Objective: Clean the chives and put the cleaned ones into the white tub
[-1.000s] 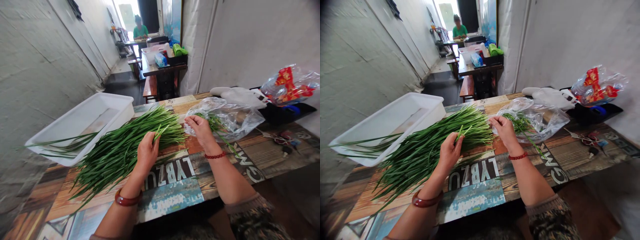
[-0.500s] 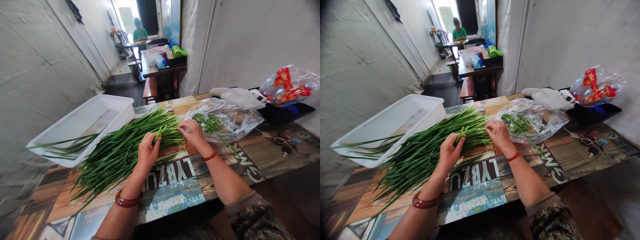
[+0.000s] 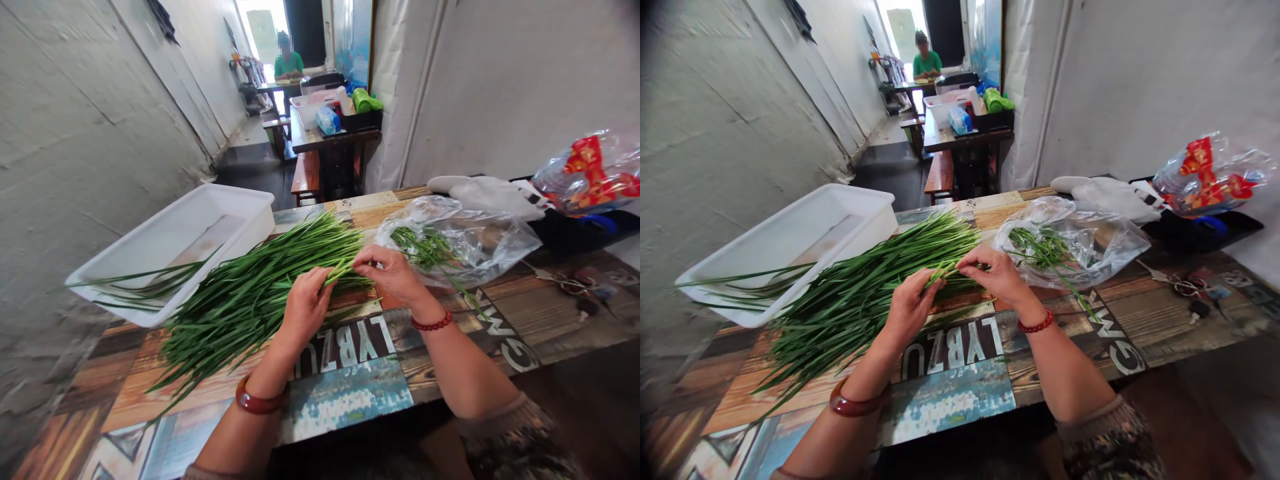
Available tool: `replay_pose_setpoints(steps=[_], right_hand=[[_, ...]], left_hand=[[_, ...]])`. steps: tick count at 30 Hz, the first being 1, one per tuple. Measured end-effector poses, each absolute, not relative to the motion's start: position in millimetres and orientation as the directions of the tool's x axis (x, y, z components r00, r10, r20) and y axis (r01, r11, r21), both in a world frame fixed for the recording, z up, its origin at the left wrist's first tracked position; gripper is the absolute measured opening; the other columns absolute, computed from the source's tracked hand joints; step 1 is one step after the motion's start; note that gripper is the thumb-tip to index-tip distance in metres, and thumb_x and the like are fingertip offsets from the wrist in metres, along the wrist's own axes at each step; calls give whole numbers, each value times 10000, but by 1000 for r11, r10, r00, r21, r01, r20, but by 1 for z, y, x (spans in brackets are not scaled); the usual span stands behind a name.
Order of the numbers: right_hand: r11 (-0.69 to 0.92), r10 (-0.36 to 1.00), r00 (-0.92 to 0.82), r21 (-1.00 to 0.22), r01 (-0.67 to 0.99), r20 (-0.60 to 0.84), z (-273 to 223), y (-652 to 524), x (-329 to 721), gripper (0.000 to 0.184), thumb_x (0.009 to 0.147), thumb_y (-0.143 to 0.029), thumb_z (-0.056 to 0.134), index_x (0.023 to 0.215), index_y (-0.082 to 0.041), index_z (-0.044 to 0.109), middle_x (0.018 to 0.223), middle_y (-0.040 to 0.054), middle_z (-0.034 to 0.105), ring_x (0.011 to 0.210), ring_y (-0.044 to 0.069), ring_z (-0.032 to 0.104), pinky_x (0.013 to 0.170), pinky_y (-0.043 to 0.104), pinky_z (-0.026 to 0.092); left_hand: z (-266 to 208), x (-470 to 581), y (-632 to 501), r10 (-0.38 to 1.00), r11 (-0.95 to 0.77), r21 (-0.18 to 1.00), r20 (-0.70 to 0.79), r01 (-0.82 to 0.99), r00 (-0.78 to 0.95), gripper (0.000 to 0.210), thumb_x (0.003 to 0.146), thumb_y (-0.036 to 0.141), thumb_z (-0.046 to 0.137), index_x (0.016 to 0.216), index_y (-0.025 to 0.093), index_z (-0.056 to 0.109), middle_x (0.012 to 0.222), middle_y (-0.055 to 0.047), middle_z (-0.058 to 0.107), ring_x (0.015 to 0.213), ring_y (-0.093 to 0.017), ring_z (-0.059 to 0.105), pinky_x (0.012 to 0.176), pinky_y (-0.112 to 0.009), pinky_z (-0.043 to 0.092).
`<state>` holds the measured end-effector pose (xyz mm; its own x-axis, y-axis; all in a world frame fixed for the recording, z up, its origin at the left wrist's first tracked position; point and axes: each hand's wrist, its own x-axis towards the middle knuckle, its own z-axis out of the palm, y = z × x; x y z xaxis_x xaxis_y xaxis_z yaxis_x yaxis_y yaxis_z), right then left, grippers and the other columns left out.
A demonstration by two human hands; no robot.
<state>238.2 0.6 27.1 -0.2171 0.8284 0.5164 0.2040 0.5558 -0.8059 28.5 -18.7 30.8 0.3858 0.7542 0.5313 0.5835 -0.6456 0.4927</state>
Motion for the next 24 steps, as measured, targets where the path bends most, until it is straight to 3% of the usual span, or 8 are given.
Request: replay_pose_setpoints(steps=[3, 7, 10, 14, 21, 24], right_hand=[[449, 892, -48, -869, 209, 450, 25, 5, 244, 153, 856, -330, 643, 850, -197, 720, 826, 22, 715, 765, 148, 627, 731, 275, 478], [353, 913, 152, -919, 174, 380, 17, 16, 258, 200, 875, -348, 609, 908, -181, 714, 800, 23, 713, 741, 154, 636, 700, 271, 478], [378, 902, 74, -859, 345, 426, 12, 20, 262, 186, 890, -325, 595, 876, -191, 723, 822, 32, 722, 762, 169, 638, 724, 291, 476], [473, 858, -136, -659, 586, 495, 10, 18, 260, 115, 880, -231, 612, 857, -205, 722, 892, 48, 712, 849, 195, 630, 801, 327, 464], [492, 833, -252, -451, 745, 493, 8, 16, 260, 97, 797, -183, 720, 888, -211, 704, 930, 54, 684, 911, 230, 595, 853, 368, 431], [478, 834, -244, -427, 768, 495, 8, 16, 260, 60, 814, -155, 689, 842, -208, 691, 894, 46, 672, 890, 223, 590, 850, 364, 425]], left_hand=[[28, 28, -18, 802, -586, 469, 454, 661, 389, 212, 974, 261, 424, 923, 180, 614, 813, -49, 612, 766, -174, 566, 672, -281, 425], [27, 26, -15, 831, -523, 506, 481, 686, 279, 224, 977, 290, 401, 874, 179, 566, 784, -34, 583, 722, -163, 537, 661, -272, 402], [28, 26, -14, 845, -498, 534, 474, 683, 246, 224, 974, 302, 399, 860, 183, 550, 768, -24, 572, 701, -156, 521, 660, -270, 393], [28, 25, -13, 850, -490, 558, 476, 670, 226, 226, 971, 307, 396, 848, 187, 542, 759, -16, 556, 698, -150, 511, 664, -265, 386], [31, 25, -14, 865, -473, 618, 462, 628, 197, 229, 969, 318, 403, 848, 187, 547, 772, -12, 570, 714, -144, 527, 678, -258, 394], [32, 26, -14, 871, -461, 627, 457, 628, 184, 227, 966, 320, 406, 853, 189, 552, 765, -9, 570, 705, -143, 525, 677, -258, 396]])
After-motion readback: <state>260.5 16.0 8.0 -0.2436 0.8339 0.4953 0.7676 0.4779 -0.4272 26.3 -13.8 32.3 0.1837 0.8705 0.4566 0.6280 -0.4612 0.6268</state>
